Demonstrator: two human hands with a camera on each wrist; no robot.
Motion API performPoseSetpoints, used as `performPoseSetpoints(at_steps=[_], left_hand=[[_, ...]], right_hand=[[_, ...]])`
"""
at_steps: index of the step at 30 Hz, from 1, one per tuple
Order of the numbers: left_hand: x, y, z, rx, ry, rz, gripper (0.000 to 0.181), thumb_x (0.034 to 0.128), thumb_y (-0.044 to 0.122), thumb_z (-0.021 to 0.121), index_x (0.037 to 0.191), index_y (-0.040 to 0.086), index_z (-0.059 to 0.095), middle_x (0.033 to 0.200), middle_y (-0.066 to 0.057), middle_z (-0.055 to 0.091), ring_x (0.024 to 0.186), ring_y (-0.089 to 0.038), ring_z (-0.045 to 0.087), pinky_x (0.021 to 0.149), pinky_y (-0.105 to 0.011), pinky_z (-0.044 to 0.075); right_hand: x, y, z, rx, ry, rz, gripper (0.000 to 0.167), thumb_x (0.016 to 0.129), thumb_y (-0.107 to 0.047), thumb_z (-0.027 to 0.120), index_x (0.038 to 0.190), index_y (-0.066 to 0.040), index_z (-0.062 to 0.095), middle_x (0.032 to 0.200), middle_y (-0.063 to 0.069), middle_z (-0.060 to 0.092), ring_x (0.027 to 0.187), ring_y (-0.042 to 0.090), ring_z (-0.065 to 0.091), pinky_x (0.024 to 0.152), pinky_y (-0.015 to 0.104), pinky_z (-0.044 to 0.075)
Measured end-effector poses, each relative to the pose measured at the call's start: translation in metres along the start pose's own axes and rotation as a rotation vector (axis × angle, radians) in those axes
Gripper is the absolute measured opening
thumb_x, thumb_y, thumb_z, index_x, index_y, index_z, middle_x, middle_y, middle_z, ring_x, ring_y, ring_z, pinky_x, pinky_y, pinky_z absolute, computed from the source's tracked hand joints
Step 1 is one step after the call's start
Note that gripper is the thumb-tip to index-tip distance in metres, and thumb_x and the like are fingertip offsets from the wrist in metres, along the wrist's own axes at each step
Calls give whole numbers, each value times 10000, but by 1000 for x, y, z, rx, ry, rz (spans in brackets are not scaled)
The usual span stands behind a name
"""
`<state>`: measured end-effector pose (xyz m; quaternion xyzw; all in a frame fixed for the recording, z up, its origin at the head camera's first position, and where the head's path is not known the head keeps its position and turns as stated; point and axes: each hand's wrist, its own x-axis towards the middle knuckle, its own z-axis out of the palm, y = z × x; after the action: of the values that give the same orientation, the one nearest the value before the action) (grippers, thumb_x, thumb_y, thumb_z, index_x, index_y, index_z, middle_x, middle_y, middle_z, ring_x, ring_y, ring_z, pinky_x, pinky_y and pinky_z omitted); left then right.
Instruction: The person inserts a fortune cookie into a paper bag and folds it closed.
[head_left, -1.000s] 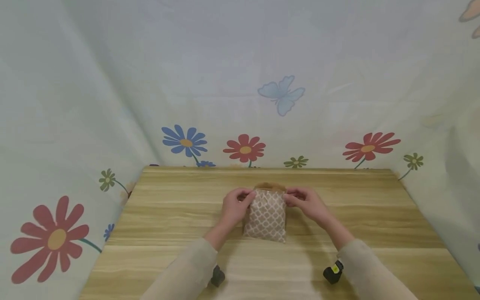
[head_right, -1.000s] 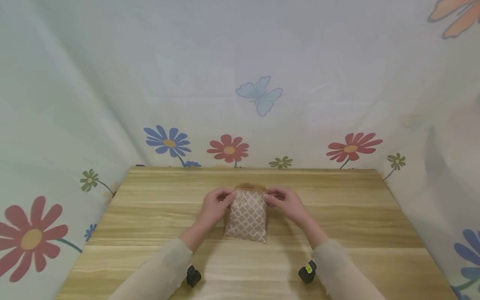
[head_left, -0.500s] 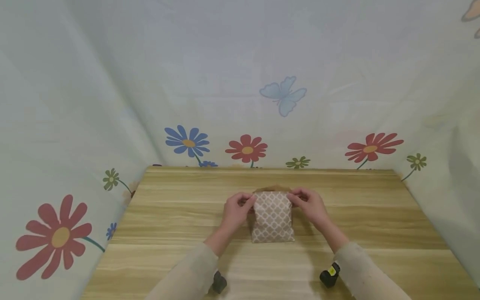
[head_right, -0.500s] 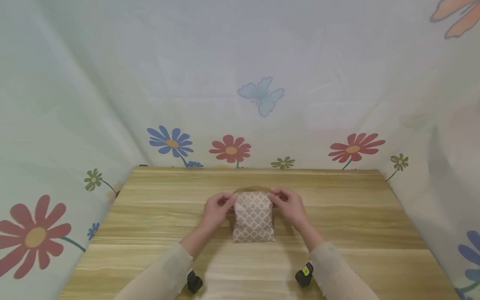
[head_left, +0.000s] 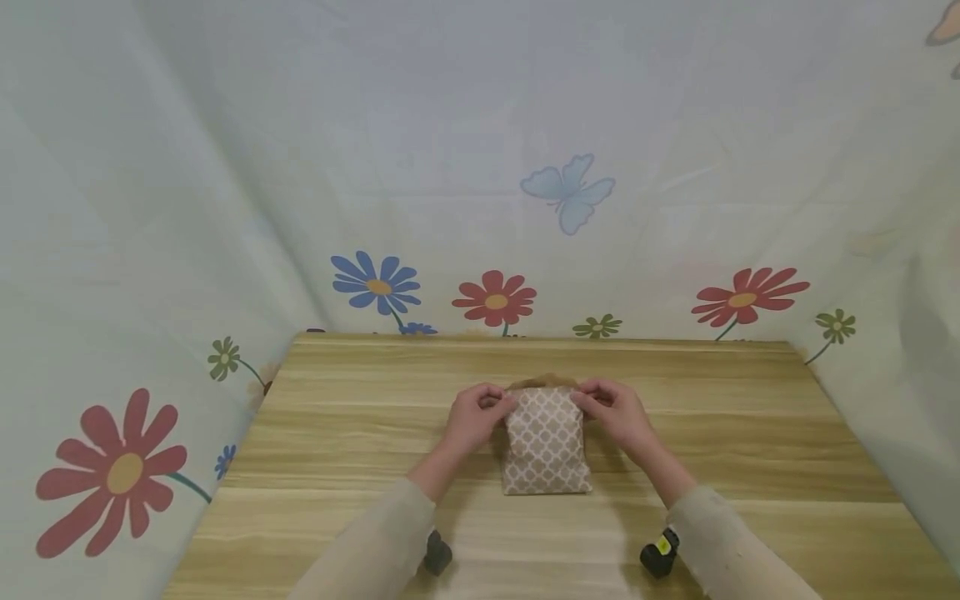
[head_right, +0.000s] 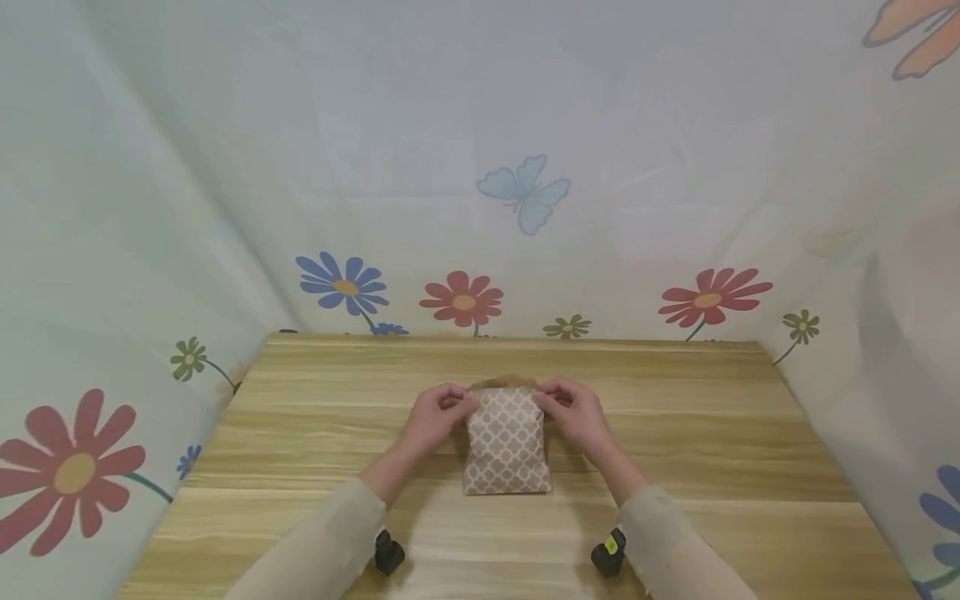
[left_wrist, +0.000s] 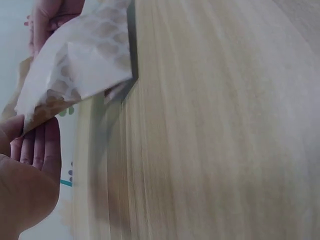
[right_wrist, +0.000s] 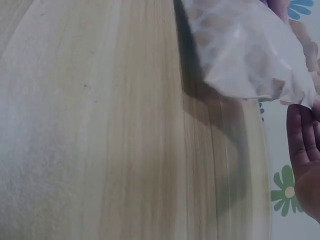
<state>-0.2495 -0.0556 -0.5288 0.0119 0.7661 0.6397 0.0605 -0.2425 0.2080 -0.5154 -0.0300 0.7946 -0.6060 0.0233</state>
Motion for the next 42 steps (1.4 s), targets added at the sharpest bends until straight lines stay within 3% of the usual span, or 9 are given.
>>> performPoseSetpoints(at_steps=[11,15,18,22,29,36,42], left_hand=[[3,-1,-3,20,-11,18,212,973,232,807,1012,35,740,984,-65,790,853,-155,733,806,-352,630],[6,-8,-6,-10,-22,29,197,984,200,791,1032,15,741,1022,-92,790,863,-175,752,817,-357,639],[10,-11,-10,-33,-35,39,181,990,178,781,1048,11,741,1038,-105,789,864,-185,757,821,-364,643],[15,-6,-16,3,-62,57,168,991,164,776,1072,18,752,1010,-93,785,849,-178,747,825,-379,643],[19,-1,-19,48,-107,51,159,983,156,781,1074,27,760,952,-76,768,826,-172,726,830,-405,639],[17,-3,-17,35,-98,49,155,988,160,775,1068,29,753,936,-75,769,842,-229,741,814,-399,638],[15,-5,-16,-2,-107,21,134,1007,143,750,1074,27,740,941,-99,760,818,-230,752,803,-402,648]], right_hand=[[1,5,1,-68,37,-40,210,1026,-130,729,1112,60,716,981,135,764,829,155,733,802,378,639],[1,8,3,-74,17,-48,177,1021,-98,726,1107,57,726,1011,164,767,867,198,746,821,372,638],[0,11,2,-84,-2,-48,170,1015,-89,731,1110,51,728,1041,170,774,904,222,756,822,305,625],[0,13,1,-92,-26,-36,174,1011,-84,732,1121,49,724,1057,167,776,916,214,756,825,257,606],[1,14,-1,-116,-59,-51,217,1011,-102,737,1166,47,714,1063,157,766,925,204,733,828,294,614],[8,13,-1,-130,-12,-105,193,993,-65,747,1156,36,731,1022,139,759,885,174,716,798,279,605],[7,13,-2,-96,25,-78,154,992,-38,740,1127,36,739,1016,151,749,889,222,728,800,301,624]])
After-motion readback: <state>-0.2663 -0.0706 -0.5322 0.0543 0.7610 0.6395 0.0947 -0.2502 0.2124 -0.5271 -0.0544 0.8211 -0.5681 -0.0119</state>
